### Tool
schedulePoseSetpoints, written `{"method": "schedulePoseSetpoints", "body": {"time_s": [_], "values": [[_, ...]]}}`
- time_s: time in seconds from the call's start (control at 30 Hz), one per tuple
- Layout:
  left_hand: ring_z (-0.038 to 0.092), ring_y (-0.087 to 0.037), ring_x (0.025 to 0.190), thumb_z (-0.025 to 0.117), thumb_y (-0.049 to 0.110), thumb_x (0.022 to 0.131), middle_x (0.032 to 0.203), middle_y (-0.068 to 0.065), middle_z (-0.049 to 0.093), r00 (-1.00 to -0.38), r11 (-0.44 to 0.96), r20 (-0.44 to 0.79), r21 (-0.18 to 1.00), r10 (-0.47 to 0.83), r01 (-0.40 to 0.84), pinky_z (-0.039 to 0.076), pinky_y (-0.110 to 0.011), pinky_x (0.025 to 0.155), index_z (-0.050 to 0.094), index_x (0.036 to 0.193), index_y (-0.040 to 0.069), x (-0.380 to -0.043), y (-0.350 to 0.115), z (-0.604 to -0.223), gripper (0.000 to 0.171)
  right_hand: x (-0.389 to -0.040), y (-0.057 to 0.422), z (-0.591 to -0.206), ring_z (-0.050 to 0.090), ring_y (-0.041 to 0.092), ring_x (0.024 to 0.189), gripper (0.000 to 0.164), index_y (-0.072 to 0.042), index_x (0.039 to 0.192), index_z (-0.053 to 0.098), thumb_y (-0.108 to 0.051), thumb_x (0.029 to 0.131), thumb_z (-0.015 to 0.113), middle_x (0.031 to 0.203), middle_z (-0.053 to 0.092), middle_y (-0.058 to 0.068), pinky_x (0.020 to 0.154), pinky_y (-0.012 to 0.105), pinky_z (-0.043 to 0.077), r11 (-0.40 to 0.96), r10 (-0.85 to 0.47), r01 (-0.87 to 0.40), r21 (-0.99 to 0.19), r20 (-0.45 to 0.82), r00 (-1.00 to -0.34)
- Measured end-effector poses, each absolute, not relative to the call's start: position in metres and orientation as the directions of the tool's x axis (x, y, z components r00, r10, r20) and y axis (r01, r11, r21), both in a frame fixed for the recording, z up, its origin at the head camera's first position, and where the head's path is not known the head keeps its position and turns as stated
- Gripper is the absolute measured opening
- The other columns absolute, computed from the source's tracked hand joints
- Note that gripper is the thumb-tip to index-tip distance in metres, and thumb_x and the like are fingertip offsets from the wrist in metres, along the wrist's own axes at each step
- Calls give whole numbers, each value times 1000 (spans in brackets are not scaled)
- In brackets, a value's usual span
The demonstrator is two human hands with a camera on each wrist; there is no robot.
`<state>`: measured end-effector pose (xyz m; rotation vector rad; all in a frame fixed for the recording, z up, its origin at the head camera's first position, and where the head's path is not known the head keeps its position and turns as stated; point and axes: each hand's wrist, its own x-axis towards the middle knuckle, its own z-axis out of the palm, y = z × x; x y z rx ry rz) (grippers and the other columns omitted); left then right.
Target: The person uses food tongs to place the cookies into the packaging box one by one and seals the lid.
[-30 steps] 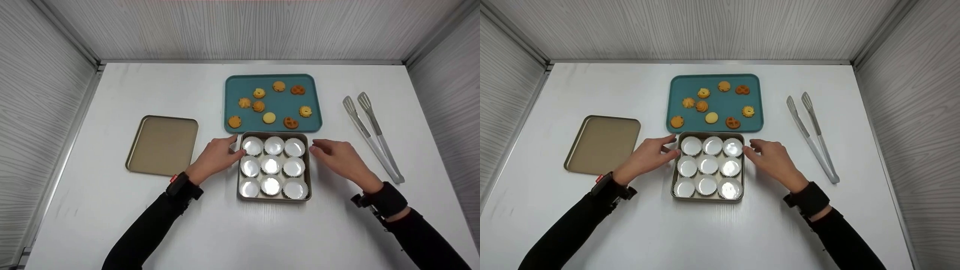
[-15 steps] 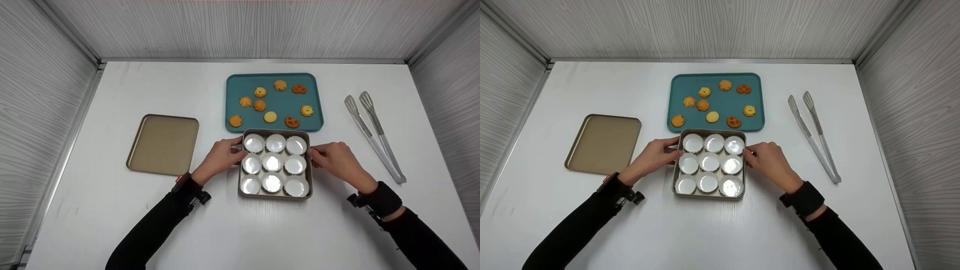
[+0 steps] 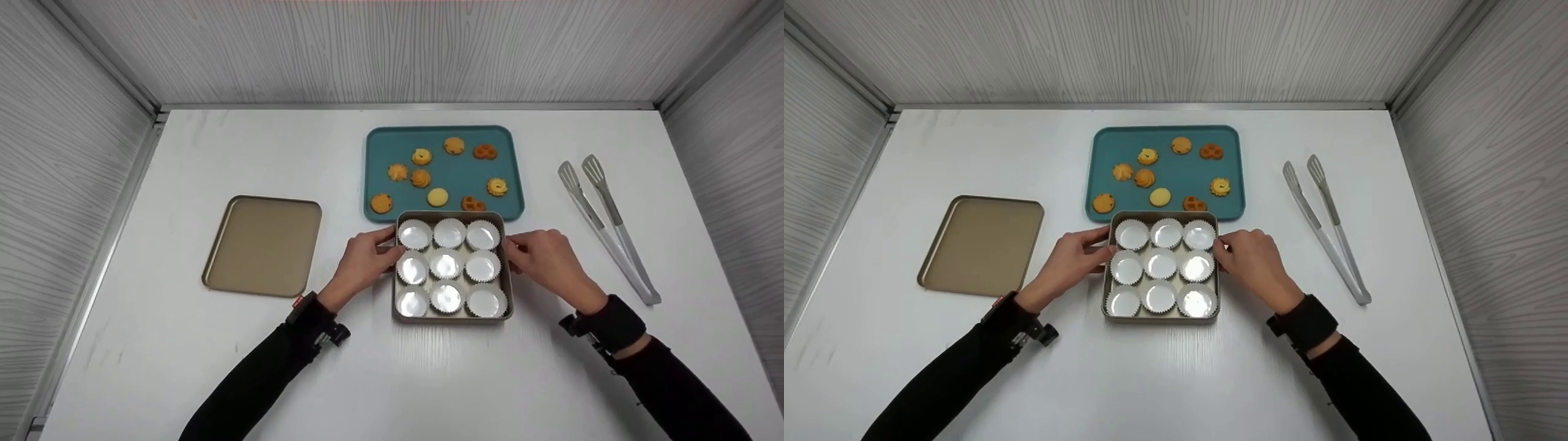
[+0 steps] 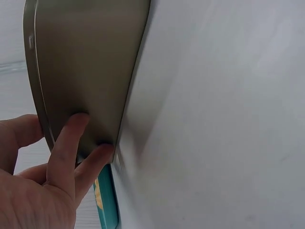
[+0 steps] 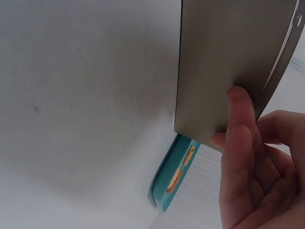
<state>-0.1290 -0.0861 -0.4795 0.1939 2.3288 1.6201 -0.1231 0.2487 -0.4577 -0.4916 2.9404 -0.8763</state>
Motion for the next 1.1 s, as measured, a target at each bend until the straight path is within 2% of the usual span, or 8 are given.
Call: {"method": "schedulePoseSetpoints", "body": {"time_s": [0.27,0.37,0.43,0.5,0.7,0.83,0.97,1.1], "values": [[73,-21,109,68,16,98,139,-16,64,-963,381,-132,924,233,-35,61,-30,81,58,146,4,-133,-84,-483,51,-127,249,-459,52,9,50,40,-14,64,71,-13,102,57,52,59,-8,50,27,36,784,-307,-293,-547,68,-949],[73,-18,108,69,18,97,138,-13,65,-966,396,-147,917,214,-52,61,-29,78,60,146,7,-132,-83,-484,52,-127,257,-457,60,9,55,30,-7,92,81,-21,105,59,58,66,-5,53,28,42,782,-297,-260,-567,29,-955],[73,-18,108,69,19,96,139,-12,65,-965,393,-164,917,203,-73,61,-29,76,60,146,7,-131,-83,-484,53,-125,268,-453,64,11,59,32,-4,111,80,-27,106,60,64,70,-3,55,28,45,784,-279,-243,-571,26,-960],[71,-19,111,70,20,95,140,-12,65,-964,387,-182,917,192,-96,61,-28,77,60,146,7,-130,-83,-484,53,-124,284,-449,66,12,62,37,-2,121,77,-32,107,60,68,72,-1,56,28,45,792,-254,-241,-560,56,-966],[69,-22,118,68,19,96,139,-12,65,-953,297,-236,939,192,-173,62,-33,77,60,146,5,-127,-85,-480,53,-127,336,-442,57,16,56,34,3,114,77,-27,105,63,71,71,7,49,29,39,865,-159,-251,-436,235,-959],[68,-23,120,67,17,96,142,-12,63,-952,308,-236,936,193,-170,61,-32,81,59,146,4,-127,-86,-480,52,-131,361,-447,57,31,63,41,12,118,71,-26,103,67,79,67,21,54,42,43,911,-89,-193,-364,285,-954],[68,-25,119,66,15,98,144,-15,61,-951,287,-235,942,203,-172,62,-33,80,58,147,4,-127,-86,-481,51,-131,376,-454,55,56,91,61,24,120,59,-31,99,72,101,59,41,75,63,46,949,-58,-132,-288,253,-966],[69,-25,118,65,15,99,144,-14,61,-946,263,-241,948,218,-181,62,-33,78,58,147,4,-126,-84,-482,50,-132,386,-459,49,64,95,75,29,107,52,-41,95,75,101,51,47,79,69,43,973,-40,-74,-219,156,-987]]}}
